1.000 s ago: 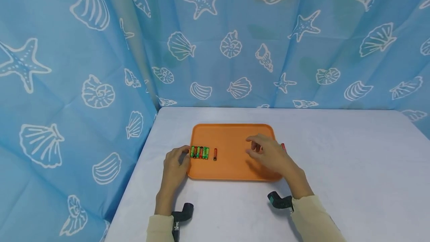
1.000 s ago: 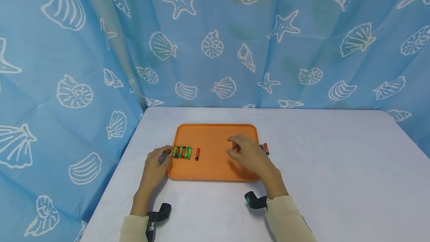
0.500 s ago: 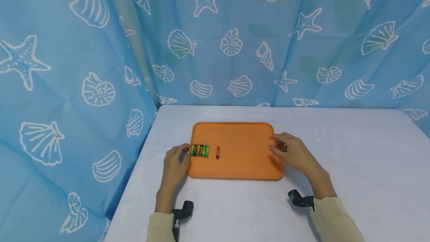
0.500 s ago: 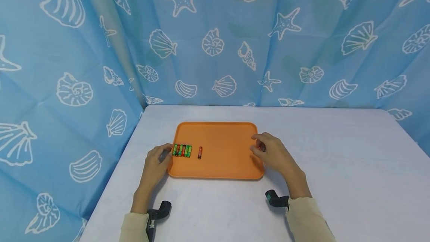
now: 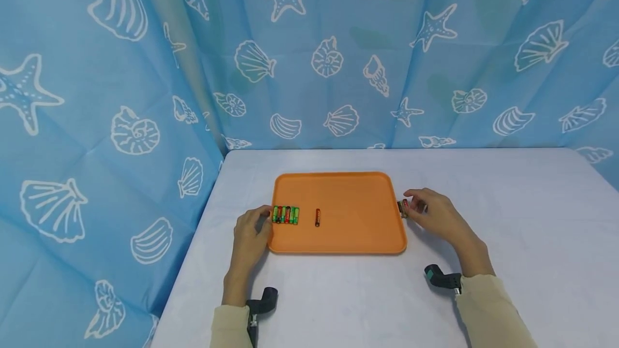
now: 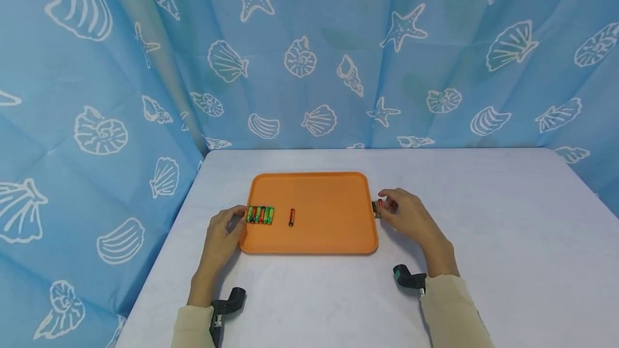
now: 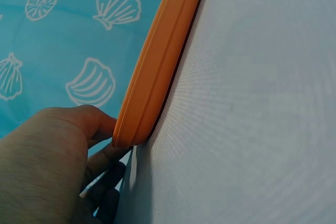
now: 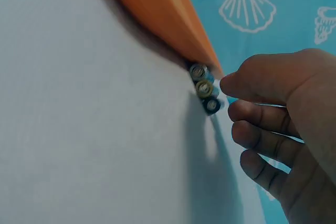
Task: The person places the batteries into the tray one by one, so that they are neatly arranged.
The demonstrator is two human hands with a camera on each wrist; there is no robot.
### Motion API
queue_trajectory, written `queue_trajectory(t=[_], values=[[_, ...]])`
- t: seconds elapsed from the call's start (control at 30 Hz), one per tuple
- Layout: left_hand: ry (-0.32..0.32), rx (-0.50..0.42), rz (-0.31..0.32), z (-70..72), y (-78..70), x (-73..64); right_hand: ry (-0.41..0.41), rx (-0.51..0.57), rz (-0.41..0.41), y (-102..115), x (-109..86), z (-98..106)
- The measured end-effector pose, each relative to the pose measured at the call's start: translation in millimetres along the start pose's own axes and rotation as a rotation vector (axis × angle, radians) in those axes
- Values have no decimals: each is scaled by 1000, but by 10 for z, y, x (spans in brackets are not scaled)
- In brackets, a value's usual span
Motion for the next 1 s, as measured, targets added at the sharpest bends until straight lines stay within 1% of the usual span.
queue_trajectory(t=[0.13,0.43,0.7,1.0], values=[[0,-1,-4,-3,-6,4,41,3,-22,-61,-9,-35],[0,3,-27,-4,-9,18,84,9,7,-85,-17,-52],[-6,-1,-21,2,11,10,79,12,1,-107,-10,-59],[4,7,-7,-6,11,13,29,-9,-28,-110,-47,34]])
Point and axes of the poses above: each hand's wrist, its own x-axis towards the middle knuckle, its own z-axis out of the back of the hand, y = z × x, the point moved 4 cm from there along x, towards the middle knuckle, and after that the axes turned 5 degrees about -x, right-handed, at the moved point
